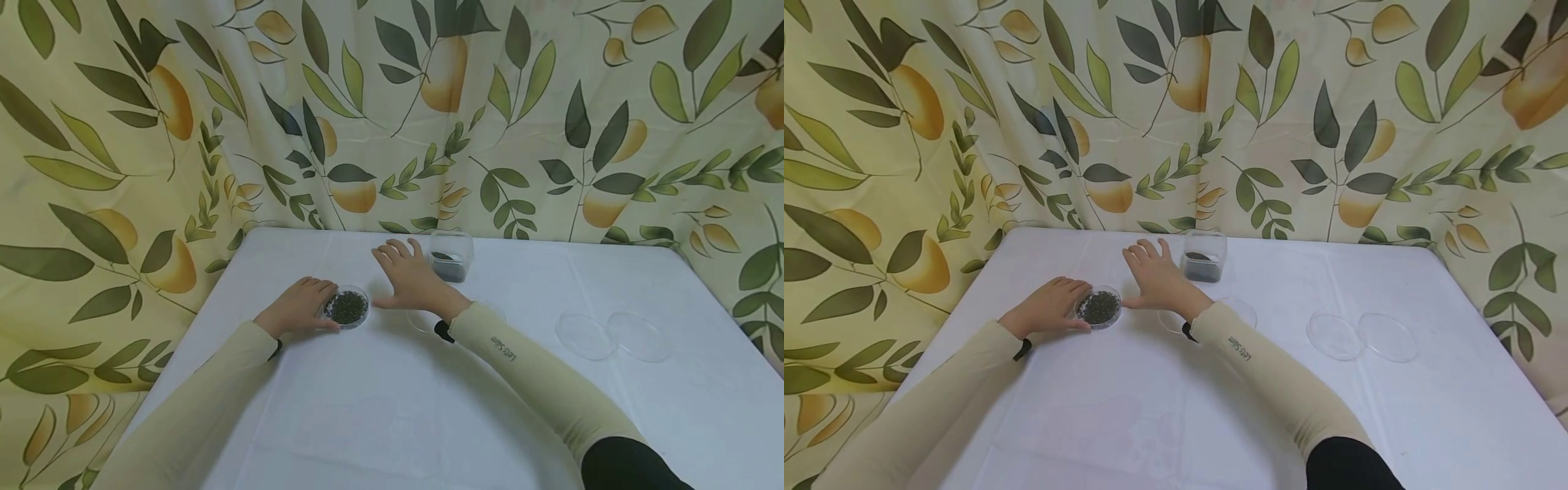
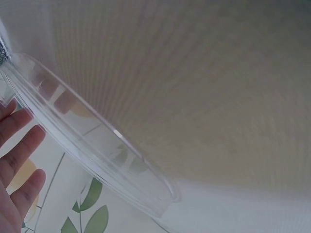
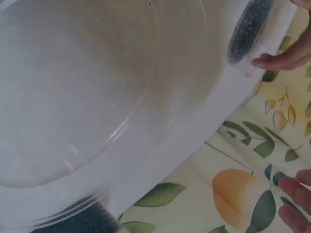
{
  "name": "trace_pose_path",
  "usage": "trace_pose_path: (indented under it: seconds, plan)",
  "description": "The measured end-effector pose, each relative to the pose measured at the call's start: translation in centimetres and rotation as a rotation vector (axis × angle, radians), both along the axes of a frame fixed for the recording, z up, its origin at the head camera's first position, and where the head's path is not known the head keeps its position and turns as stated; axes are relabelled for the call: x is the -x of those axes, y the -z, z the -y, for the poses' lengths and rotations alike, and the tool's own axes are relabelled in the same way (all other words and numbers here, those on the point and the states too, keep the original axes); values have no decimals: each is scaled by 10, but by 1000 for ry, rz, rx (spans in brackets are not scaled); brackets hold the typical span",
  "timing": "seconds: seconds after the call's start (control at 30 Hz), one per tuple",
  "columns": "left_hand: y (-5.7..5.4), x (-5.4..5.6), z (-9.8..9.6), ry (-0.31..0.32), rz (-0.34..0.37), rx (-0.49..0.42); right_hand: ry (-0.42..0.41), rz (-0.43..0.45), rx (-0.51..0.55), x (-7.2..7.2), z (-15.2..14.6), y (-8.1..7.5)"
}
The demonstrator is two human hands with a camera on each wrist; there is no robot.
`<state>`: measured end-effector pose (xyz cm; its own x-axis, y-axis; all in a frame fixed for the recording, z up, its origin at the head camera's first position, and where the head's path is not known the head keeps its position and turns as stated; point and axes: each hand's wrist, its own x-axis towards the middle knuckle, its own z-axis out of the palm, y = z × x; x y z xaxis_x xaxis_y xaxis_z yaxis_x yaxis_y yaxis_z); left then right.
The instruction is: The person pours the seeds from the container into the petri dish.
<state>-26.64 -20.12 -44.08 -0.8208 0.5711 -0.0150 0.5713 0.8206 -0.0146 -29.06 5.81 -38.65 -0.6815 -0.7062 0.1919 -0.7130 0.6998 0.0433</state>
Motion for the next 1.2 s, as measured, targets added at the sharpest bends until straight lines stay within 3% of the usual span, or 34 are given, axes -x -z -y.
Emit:
trace_pose_path:
  seconds: [0.13,0.47,0.77,1.2]
  plan:
    - [-1,0,1,6,-14,0,-46,36,-57,1,9,6]
    - [2,1,2,14,-16,1,-125,-3,-155,6,21,20]
    - [1,1,1,-1,3,8,-124,45,-257,11,31,24]
    - [1,0,1,13,-29,14,-110,100,-333,15,41,29]
